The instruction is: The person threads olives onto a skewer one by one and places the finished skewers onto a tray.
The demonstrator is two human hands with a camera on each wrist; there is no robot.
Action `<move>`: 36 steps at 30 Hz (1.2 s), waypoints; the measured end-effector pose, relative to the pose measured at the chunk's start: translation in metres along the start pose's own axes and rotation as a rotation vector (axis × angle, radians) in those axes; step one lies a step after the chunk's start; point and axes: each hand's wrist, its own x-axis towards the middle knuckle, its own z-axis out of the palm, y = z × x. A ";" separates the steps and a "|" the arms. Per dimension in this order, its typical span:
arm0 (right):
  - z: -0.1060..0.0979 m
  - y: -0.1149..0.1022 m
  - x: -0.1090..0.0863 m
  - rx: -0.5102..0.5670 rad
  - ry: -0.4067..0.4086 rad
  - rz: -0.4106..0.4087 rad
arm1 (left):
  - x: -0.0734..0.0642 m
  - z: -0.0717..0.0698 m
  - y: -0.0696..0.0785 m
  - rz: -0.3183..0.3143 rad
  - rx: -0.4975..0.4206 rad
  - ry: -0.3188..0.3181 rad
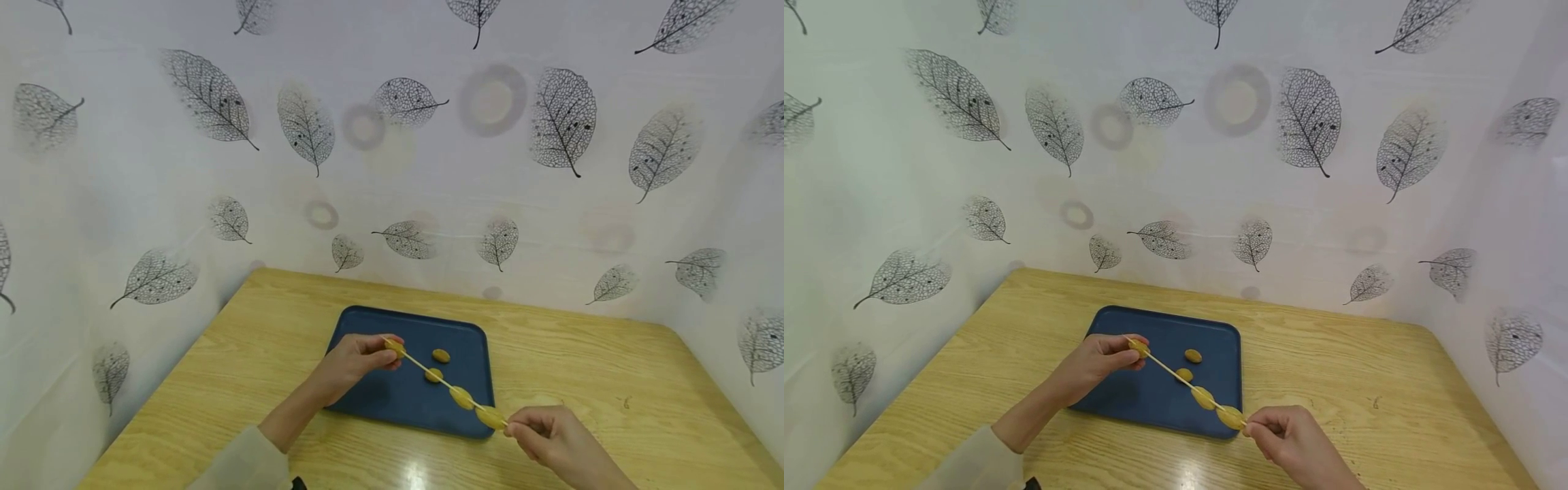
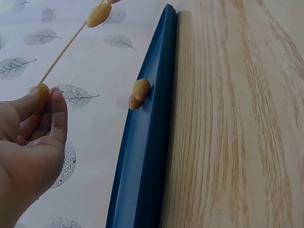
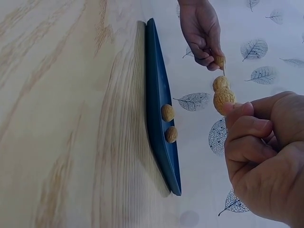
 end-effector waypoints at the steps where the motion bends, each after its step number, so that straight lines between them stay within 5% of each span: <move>1: 0.000 0.000 0.000 0.002 0.000 -0.002 | 0.000 0.000 0.000 0.003 0.003 -0.001; 36: 0.008 -0.007 0.012 -0.068 0.035 0.005 | 0.006 0.006 0.001 -0.020 0.021 0.005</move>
